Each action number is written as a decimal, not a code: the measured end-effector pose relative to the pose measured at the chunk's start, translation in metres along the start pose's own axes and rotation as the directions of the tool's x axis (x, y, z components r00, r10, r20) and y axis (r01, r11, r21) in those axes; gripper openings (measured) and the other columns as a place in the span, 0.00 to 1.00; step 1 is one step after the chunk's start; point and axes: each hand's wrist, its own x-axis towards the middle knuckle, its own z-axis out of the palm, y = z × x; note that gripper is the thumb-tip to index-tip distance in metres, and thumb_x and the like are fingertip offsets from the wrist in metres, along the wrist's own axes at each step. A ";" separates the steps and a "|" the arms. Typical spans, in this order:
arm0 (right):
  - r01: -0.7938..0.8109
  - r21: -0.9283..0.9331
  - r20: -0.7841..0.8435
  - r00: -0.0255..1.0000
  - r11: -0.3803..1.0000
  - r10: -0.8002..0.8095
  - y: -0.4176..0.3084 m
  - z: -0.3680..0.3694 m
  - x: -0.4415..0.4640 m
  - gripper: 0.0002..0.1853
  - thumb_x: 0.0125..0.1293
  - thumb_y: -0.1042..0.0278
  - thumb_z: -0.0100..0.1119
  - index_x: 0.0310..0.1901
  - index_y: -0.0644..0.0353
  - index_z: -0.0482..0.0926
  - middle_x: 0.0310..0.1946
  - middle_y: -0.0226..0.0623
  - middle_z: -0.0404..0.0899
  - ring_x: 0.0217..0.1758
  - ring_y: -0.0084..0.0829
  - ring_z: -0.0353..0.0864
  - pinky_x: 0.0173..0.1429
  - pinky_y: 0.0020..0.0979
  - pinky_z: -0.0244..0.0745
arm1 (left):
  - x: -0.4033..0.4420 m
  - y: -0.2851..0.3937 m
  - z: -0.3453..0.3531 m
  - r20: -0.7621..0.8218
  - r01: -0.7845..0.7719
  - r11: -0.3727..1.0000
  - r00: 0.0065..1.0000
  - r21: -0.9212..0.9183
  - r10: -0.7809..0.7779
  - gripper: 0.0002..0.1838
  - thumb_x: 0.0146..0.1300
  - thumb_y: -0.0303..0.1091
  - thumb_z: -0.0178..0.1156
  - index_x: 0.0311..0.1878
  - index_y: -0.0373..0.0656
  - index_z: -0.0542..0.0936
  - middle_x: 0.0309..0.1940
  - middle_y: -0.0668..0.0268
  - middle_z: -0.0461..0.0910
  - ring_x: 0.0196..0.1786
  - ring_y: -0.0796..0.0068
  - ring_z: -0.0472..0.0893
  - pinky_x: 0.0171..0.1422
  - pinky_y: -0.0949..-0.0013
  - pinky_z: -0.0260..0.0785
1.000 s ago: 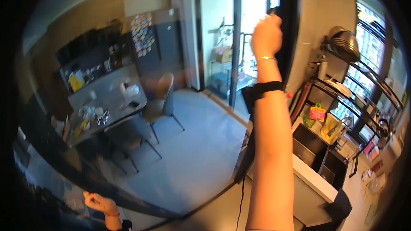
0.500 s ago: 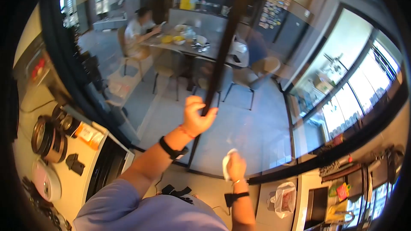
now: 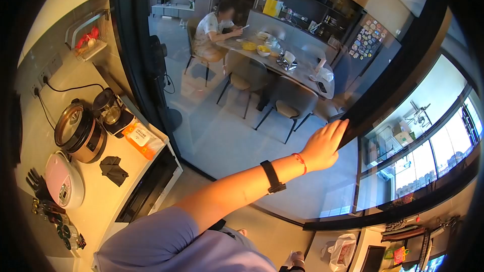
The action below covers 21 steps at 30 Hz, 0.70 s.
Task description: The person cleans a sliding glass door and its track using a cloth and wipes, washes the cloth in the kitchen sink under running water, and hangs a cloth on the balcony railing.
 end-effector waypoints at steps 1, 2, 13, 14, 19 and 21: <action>0.002 0.217 -0.153 0.988 0.976 0.032 -0.010 -0.002 -0.011 0.12 0.55 0.64 0.53 0.35 0.62 0.80 0.35 0.49 0.81 0.40 0.47 0.80 0.43 0.39 0.73 | 0.000 0.000 0.001 -0.002 0.002 1.000 1.000 -0.023 -0.002 0.39 0.43 0.22 0.55 0.63 0.32 0.55 0.55 0.48 0.63 0.55 0.49 0.68 0.59 0.58 0.62; -0.001 0.218 -0.154 0.987 0.976 0.036 -0.014 0.002 -0.013 0.12 0.55 0.64 0.53 0.35 0.62 0.80 0.35 0.49 0.81 0.40 0.47 0.80 0.43 0.39 0.73 | -0.001 0.000 0.001 -0.003 0.003 0.999 1.000 -0.048 -0.003 0.39 0.43 0.21 0.55 0.64 0.33 0.55 0.56 0.48 0.63 0.55 0.48 0.67 0.60 0.57 0.61; 0.160 0.169 -0.033 0.987 0.973 -0.157 -0.025 0.052 -0.047 0.13 0.55 0.62 0.56 0.35 0.63 0.79 0.33 0.47 0.81 0.37 0.42 0.80 0.41 0.40 0.73 | -0.003 -0.017 -0.006 0.029 0.050 0.967 0.999 -0.249 -0.044 0.40 0.43 0.21 0.55 0.64 0.39 0.54 0.52 0.49 0.69 0.53 0.47 0.69 0.56 0.55 0.62; -0.039 0.281 0.045 0.999 0.959 0.028 -0.037 0.041 -0.068 0.14 0.55 0.61 0.57 0.35 0.63 0.79 0.33 0.45 0.81 0.38 0.40 0.81 0.40 0.41 0.74 | -0.005 -0.015 -0.011 -0.007 0.032 0.994 0.999 -0.104 -0.033 0.40 0.42 0.23 0.57 0.63 0.39 0.56 0.54 0.51 0.67 0.54 0.50 0.69 0.57 0.56 0.59; -0.151 0.302 0.069 0.988 0.941 0.136 0.006 0.067 -0.059 0.15 0.56 0.59 0.57 0.35 0.63 0.79 0.32 0.44 0.81 0.36 0.37 0.81 0.38 0.41 0.74 | -0.012 -0.016 -0.022 -0.097 -0.008 0.979 0.995 0.201 0.028 0.42 0.39 0.32 0.63 0.62 0.41 0.58 0.65 0.55 0.53 0.66 0.55 0.55 0.63 0.47 0.45; -0.204 0.337 0.078 0.979 0.919 0.189 0.018 0.073 -0.059 0.14 0.56 0.59 0.55 0.34 0.64 0.79 0.30 0.45 0.80 0.34 0.37 0.80 0.36 0.41 0.73 | -0.013 -0.019 -0.025 -0.081 -0.003 0.975 0.996 0.221 0.021 0.44 0.38 0.32 0.64 0.64 0.41 0.57 0.68 0.53 0.49 0.70 0.53 0.48 0.67 0.42 0.37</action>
